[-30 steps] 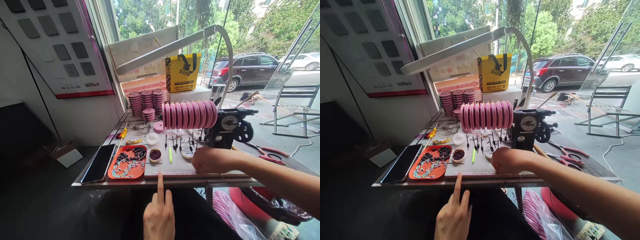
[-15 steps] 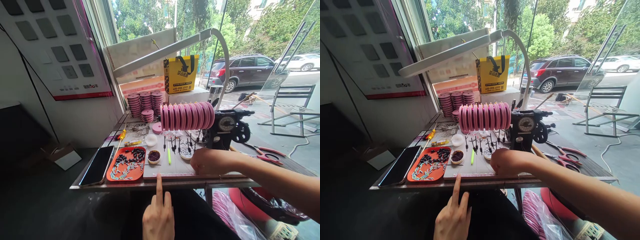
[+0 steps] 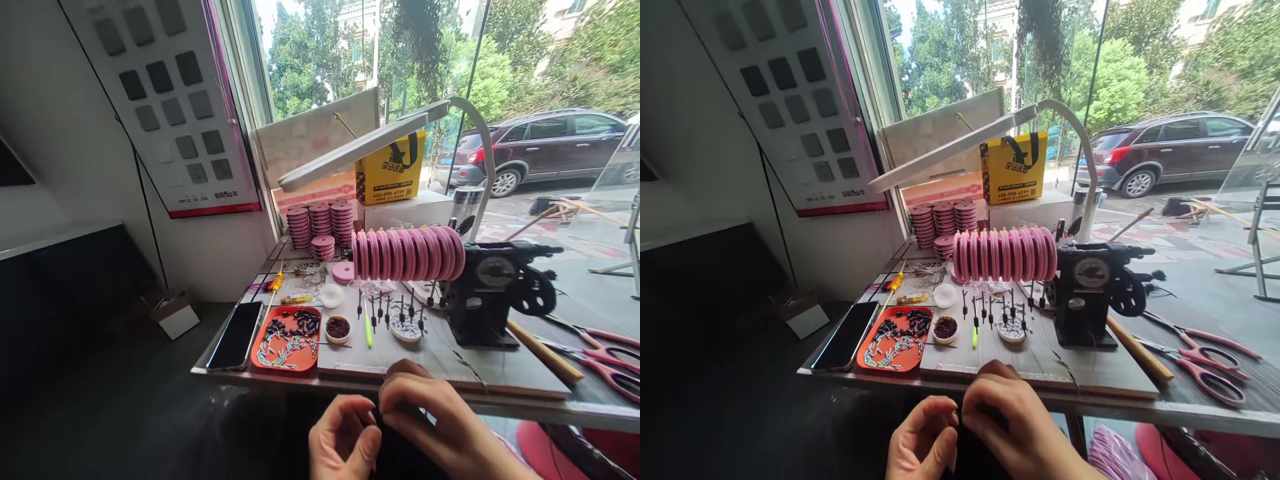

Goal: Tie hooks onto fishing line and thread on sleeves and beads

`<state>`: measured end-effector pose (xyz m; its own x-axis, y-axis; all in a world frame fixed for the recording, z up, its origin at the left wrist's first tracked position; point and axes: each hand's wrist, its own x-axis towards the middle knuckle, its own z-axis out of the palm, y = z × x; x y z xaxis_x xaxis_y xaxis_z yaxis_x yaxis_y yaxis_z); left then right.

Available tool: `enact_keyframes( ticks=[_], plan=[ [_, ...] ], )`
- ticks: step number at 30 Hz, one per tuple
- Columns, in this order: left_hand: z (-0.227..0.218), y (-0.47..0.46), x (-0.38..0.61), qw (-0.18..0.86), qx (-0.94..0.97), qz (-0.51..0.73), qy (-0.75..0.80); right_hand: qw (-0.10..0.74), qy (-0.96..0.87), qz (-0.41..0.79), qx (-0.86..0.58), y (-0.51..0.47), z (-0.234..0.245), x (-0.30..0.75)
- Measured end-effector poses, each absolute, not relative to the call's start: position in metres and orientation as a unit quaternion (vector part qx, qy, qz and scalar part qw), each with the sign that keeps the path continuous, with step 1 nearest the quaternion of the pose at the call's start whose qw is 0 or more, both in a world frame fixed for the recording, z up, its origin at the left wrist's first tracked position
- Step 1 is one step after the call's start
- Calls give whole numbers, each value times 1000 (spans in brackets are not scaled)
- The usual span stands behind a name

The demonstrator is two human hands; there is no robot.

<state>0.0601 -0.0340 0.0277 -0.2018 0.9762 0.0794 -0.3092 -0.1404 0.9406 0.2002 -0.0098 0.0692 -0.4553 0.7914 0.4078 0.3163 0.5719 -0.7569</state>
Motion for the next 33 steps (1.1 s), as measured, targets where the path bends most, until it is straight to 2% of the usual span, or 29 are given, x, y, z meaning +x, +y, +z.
enact_keyframes(
  ticks=[6,12,18,23,28,33],
  plan=[
    [29,-28,64,522,315,694,382,375,-814,269,-352,-8,62,193],
    [28,-28,63,523,278,702,395,339,-828,180,-408,-6,60,199],
    [29,-27,62,525,264,700,405,309,-843,188,-398,-4,58,197],
    [18,-30,55,474,309,689,453,293,-863,149,-384,-2,52,199],
    [-6,-34,46,326,389,687,519,290,-878,42,-379,5,47,198],
    [-31,-37,40,377,336,658,559,283,-879,3,-384,11,39,193]
  ],
)
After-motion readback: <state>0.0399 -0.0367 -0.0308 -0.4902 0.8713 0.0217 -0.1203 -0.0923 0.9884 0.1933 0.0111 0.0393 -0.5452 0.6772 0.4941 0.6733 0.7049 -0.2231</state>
